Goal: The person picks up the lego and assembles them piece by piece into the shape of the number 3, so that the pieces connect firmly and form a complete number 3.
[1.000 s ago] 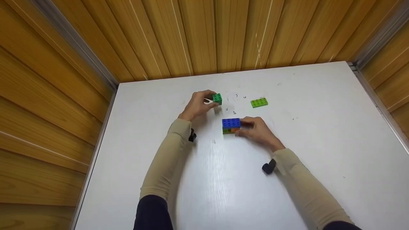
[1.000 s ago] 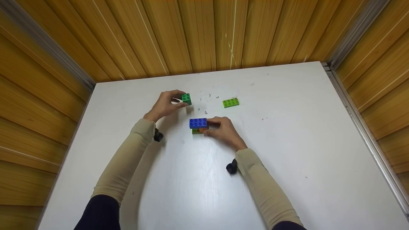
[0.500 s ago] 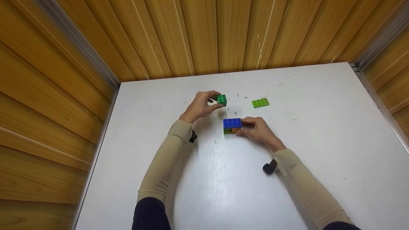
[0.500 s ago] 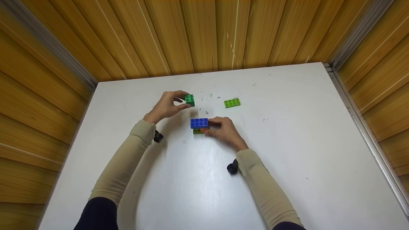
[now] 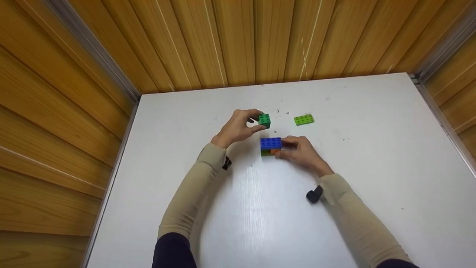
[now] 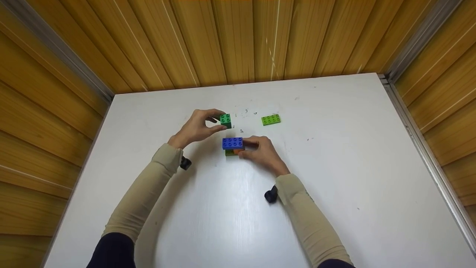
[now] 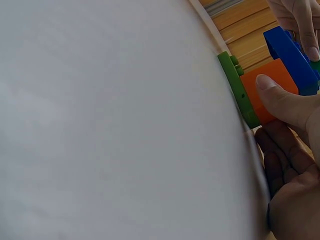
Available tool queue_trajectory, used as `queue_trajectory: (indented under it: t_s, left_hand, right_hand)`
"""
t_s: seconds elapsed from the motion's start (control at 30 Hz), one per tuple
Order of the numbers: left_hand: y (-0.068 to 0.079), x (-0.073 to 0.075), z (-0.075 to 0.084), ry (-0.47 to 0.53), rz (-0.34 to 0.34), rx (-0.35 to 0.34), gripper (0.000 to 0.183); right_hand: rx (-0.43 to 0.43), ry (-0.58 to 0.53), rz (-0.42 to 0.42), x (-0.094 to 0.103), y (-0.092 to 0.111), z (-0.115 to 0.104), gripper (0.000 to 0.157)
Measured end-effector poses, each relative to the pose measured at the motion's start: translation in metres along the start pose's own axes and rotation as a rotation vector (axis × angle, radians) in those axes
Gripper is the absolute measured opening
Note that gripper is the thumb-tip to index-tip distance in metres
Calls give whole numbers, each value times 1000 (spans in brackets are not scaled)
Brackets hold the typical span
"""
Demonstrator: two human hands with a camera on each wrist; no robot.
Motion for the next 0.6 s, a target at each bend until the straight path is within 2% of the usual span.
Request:
queue_trajectory:
  t_s: [0.2,0.6]
  left_hand:
    - [4,-4,2,12,-5,-16,40]
    - [8,-16,15,-13,-38,-104,38]
  right_hand:
    - [6,9,-6,-1,0,0,65]
    - [53,-3,-9,-1,-2,-1,53]
Point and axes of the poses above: each hand's wrist, its own y-axis away from the middle knuckle, its own x-axis out of the back of the hand, z = x × y, the point moved 4 cm from there along -y, towards the middle knuckle, and after that the axes turned 2 degrees about -z, right-handed, at the moved point
